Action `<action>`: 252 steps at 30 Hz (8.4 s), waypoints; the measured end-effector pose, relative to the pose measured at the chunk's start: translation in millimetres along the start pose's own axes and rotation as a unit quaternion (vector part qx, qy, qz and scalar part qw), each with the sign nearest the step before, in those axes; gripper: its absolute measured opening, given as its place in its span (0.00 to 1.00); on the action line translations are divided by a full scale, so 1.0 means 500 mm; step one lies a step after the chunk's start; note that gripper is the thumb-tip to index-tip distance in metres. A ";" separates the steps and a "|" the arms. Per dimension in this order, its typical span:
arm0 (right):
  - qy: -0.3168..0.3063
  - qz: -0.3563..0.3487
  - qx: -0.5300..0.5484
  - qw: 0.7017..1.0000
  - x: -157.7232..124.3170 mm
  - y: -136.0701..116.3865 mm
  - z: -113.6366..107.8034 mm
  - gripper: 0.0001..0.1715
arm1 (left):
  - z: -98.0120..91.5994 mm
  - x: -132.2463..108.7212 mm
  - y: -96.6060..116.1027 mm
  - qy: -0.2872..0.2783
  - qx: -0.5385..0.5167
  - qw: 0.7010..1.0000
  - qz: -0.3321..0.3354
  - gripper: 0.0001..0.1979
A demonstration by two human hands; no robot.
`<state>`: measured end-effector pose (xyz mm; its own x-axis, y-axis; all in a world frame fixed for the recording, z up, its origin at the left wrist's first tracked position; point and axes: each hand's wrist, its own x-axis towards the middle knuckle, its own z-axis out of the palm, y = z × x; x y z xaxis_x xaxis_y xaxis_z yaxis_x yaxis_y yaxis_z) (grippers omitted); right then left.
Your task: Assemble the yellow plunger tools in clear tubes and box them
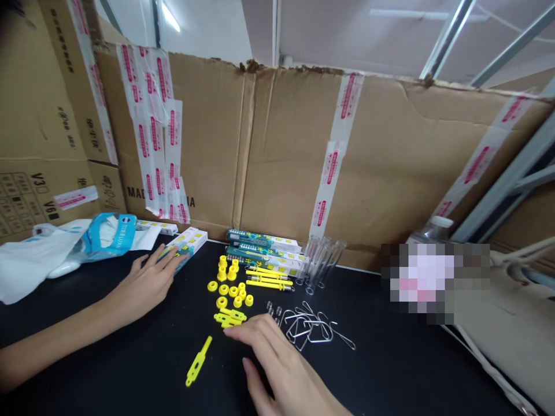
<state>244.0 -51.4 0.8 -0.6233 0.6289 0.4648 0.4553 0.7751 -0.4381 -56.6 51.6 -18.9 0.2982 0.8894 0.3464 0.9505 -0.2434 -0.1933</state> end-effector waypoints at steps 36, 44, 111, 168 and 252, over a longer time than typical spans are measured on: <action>0.069 -0.041 -0.038 0.996 0.007 0.041 0.047 0.19 | -0.075 -0.098 0.139 0.171 -0.329 0.901 0.227 0.17; 0.074 -0.065 -0.086 0.991 0.018 0.061 0.033 0.17 | -0.065 -0.073 0.123 0.199 -0.239 0.918 0.247 0.05; 0.038 -0.008 -0.105 0.994 0.024 0.061 0.042 0.18 | -0.048 -0.047 0.119 0.126 -0.316 0.888 0.311 0.06; 0.153 0.007 -0.349 0.925 -0.008 0.177 -0.065 0.13 | -0.020 -0.013 0.087 0.030 -0.222 0.949 0.222 0.14; 0.056 -0.059 -0.218 0.972 0.019 0.048 0.049 0.22 | -0.041 -0.051 0.128 0.053 -0.532 0.825 0.183 0.11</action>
<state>233.4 -28.4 -24.1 -0.6258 0.5171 0.5839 0.6263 0.7794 -0.0190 -1.6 5.3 -21.3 0.5339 0.6563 0.5331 0.3174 -0.7399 0.5931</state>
